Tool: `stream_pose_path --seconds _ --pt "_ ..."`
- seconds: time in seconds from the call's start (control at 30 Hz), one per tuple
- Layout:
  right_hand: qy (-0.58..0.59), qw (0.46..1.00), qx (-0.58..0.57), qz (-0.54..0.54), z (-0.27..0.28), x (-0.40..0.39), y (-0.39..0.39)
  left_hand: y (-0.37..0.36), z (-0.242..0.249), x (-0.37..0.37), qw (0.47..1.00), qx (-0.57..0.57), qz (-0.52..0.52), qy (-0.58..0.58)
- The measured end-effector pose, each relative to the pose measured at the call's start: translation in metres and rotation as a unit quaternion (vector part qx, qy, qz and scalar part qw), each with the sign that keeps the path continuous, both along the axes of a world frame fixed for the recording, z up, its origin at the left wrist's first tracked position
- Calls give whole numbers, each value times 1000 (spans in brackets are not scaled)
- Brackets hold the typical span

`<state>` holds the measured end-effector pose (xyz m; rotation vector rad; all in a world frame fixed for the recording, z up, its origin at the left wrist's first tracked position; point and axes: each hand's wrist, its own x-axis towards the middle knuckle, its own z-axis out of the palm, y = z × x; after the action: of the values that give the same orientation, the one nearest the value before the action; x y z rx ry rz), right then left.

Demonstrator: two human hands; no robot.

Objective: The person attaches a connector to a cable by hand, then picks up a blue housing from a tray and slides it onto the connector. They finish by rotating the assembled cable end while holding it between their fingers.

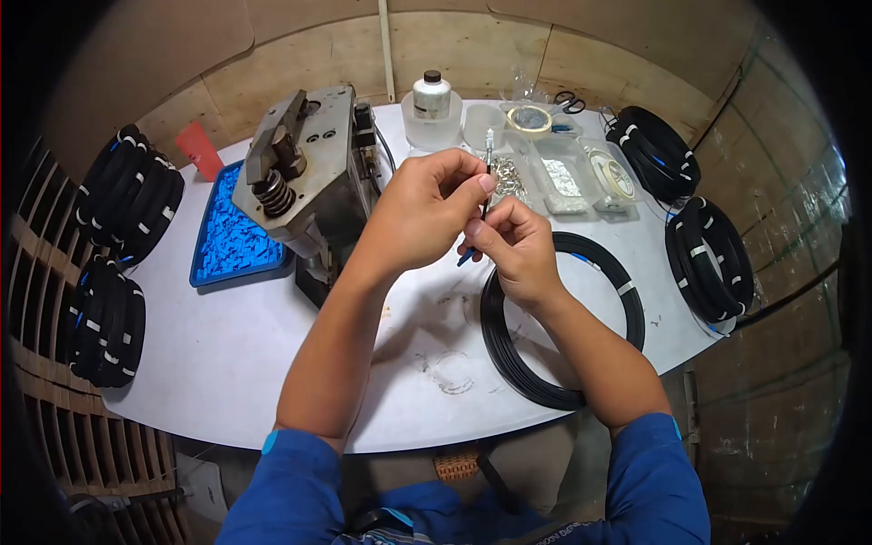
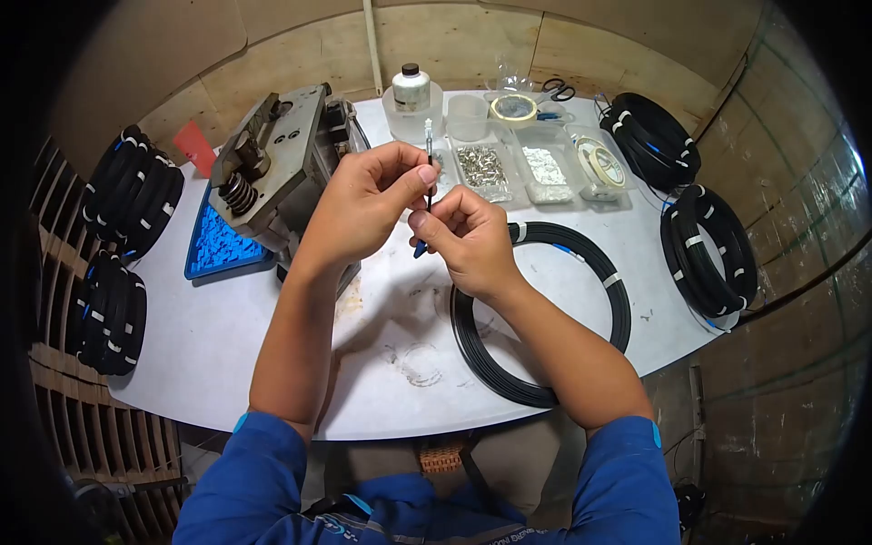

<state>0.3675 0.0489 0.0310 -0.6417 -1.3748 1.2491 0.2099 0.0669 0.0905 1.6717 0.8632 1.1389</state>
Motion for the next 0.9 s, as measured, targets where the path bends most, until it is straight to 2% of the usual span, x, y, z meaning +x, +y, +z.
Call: stream_pose_path --seconds 0.4,0.67,0.8,0.9 --pt "-9 1000 13 5 -7 -4 1 -1 -4 -7 1000 -10 8 -9" --pt "-5 999 26 24 -6 -3 1 -7 -6 -3 999 28 30 18" --pt "-8 1000 10 -4 0 -6 -4 -4 -11 -4 1000 9 23 -7" --pt "-8 1000 8 -4 1 -6 -6 -3 -15 -7 998 48 24 -14"
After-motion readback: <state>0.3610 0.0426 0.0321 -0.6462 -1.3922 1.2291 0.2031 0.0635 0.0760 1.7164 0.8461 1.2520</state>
